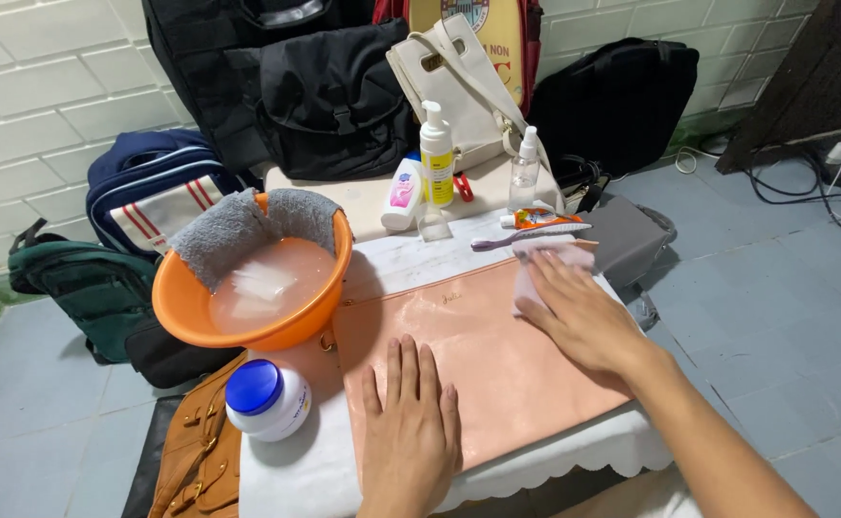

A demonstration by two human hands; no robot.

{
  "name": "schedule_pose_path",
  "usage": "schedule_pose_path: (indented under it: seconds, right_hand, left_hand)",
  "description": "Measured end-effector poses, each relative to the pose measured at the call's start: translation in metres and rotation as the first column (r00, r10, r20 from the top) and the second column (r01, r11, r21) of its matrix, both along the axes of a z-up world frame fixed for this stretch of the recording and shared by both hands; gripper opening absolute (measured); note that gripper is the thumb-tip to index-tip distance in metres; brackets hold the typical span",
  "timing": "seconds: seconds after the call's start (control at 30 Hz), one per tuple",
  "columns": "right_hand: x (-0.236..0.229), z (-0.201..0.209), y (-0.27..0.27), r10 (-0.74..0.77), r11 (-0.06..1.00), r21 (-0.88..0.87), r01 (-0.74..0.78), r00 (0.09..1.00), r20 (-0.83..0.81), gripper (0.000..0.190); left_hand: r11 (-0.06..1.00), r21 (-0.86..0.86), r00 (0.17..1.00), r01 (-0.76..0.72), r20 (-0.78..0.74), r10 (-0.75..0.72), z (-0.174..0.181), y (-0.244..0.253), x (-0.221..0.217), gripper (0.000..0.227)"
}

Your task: Deep cleaning leather pouches by scrubbing the edges with a toothbrush and wiping the surfaces with a damp cloth.

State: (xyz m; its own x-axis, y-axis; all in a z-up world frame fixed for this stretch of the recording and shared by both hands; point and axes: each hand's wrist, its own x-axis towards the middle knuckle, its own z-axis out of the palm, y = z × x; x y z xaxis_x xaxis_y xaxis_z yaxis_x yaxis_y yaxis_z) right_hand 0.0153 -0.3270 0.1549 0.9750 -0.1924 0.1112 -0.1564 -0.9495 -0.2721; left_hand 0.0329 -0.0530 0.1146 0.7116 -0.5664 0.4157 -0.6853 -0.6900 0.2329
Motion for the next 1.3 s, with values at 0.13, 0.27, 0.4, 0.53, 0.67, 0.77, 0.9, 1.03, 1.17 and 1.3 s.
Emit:
schedule_pose_path:
  seconds: [0.13,0.27,0.4,0.53,0.67,0.77,0.9,1.03,1.17,1.3]
  right_hand:
    - [0.002,-0.013,0.009,0.043,0.994,-0.104,-0.043,0.999,-0.004,0.09]
    - [-0.05,-0.013,0.057,0.195,0.977,-0.12,-0.178,0.968,0.155,0.081]
    - [-0.117,-0.043,0.096,0.321,0.945,-0.163,-0.283,0.893,0.314,0.087]
    - [-0.129,-0.045,0.06,0.245,0.968,-0.117,-0.222,0.936,0.251,0.07]
    - [-0.094,-0.022,0.027,-0.014,0.996,-0.084,0.026,0.99,0.141,0.071]
    - [-0.05,-0.02,0.01,-0.057,0.993,-0.104,0.061,0.997,0.043,0.078]
    - [0.004,-0.021,0.014,-0.013,0.989,-0.143,0.026,0.996,0.094,0.087]
    - [-0.01,-0.012,0.059,0.071,0.993,-0.099,-0.064,0.995,0.069,0.091]
    - [-0.071,-0.02,0.103,0.306,0.952,-0.056,-0.3,0.938,0.161,0.076]
    - [-0.117,-0.034,0.105,0.327,0.641,-0.766,-0.043,0.919,0.222,0.078]
  left_hand:
    - [1.0,0.024,1.0,-0.014,0.007,0.014,-0.006,-0.001,0.0,0.059]
    - [1.0,0.002,1.0,-0.022,0.02,0.022,-0.004,-0.001,0.001,0.058]
    - [1.0,-0.023,0.999,-0.019,0.025,0.02,-0.002,-0.001,0.0,0.057]
    - [1.0,-0.028,1.0,-0.01,0.006,0.011,0.003,0.0,-0.003,0.057]
    - [1.0,-0.001,1.0,-0.019,-0.023,0.019,0.001,0.0,0.0,0.058]
    - [1.0,-0.022,0.999,-0.01,-0.036,0.009,0.003,-0.002,-0.001,0.058]
    - [1.0,-0.013,1.0,0.004,-0.009,-0.004,0.006,0.001,-0.002,0.059]
    - [0.999,-0.041,1.0,0.007,0.005,-0.006,0.008,0.002,-0.004,0.058]
    - [1.0,-0.021,1.0,0.006,0.001,-0.006,0.004,0.001,0.002,0.057]
    - [0.996,-0.048,0.991,0.075,0.117,-0.068,0.036,0.001,0.017,0.025]
